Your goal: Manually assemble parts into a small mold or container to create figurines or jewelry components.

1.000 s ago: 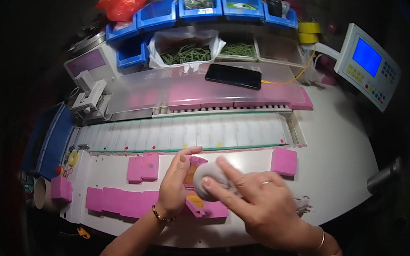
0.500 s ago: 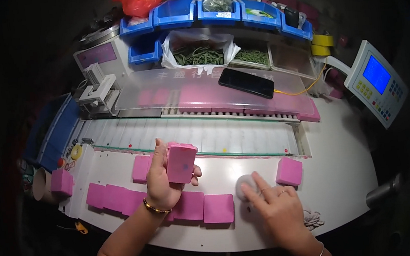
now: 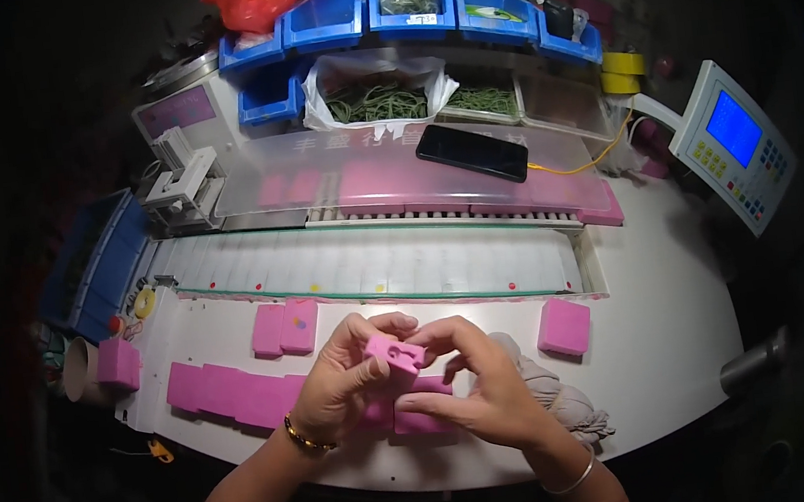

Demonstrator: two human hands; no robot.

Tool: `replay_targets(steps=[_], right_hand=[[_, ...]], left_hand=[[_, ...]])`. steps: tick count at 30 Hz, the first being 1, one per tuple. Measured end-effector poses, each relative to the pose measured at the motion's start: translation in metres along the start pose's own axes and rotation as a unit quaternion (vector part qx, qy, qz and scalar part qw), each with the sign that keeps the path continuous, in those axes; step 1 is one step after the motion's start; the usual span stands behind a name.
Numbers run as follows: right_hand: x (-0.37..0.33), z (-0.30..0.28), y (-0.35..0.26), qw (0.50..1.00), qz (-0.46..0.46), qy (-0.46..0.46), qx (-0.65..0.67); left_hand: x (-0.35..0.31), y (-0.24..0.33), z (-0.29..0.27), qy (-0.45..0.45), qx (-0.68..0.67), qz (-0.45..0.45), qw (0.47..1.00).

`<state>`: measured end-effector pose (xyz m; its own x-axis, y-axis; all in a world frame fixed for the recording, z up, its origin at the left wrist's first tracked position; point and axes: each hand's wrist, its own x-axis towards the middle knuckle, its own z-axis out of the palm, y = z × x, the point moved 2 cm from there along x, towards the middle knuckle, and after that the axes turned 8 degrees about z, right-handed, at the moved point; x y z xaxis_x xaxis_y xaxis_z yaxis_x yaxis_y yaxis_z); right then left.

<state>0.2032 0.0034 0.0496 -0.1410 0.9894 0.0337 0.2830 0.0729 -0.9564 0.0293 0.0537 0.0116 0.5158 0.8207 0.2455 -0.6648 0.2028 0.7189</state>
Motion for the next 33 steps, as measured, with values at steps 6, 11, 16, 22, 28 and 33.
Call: replay_targets(steps=[6,11,16,22,28,33], right_hand=[[0.016,0.017,0.007,0.994,-0.055,0.058,0.070],[0.028,0.018,0.013,0.987,-0.075,0.135,0.036],[0.030,0.027,0.015,0.988,-0.068,0.129,0.041],[0.031,0.017,0.029,0.991,-0.058,0.116,0.016],[0.029,0.022,0.031,0.995,-0.024,0.090,0.032],[0.027,0.028,0.033,0.997,-0.002,0.063,0.034]], left_hand=[[-0.012,0.016,-0.001,0.051,0.122,-0.011,0.991],[-0.017,0.022,-0.006,0.071,0.549,0.233,0.799],[-0.009,0.016,-0.005,0.013,0.615,0.245,0.750],[0.034,0.042,-0.072,0.181,0.563,0.018,0.806],[0.060,0.073,-0.177,0.214,0.776,0.090,0.587],[0.069,0.092,-0.193,0.221,0.812,0.087,0.533]])
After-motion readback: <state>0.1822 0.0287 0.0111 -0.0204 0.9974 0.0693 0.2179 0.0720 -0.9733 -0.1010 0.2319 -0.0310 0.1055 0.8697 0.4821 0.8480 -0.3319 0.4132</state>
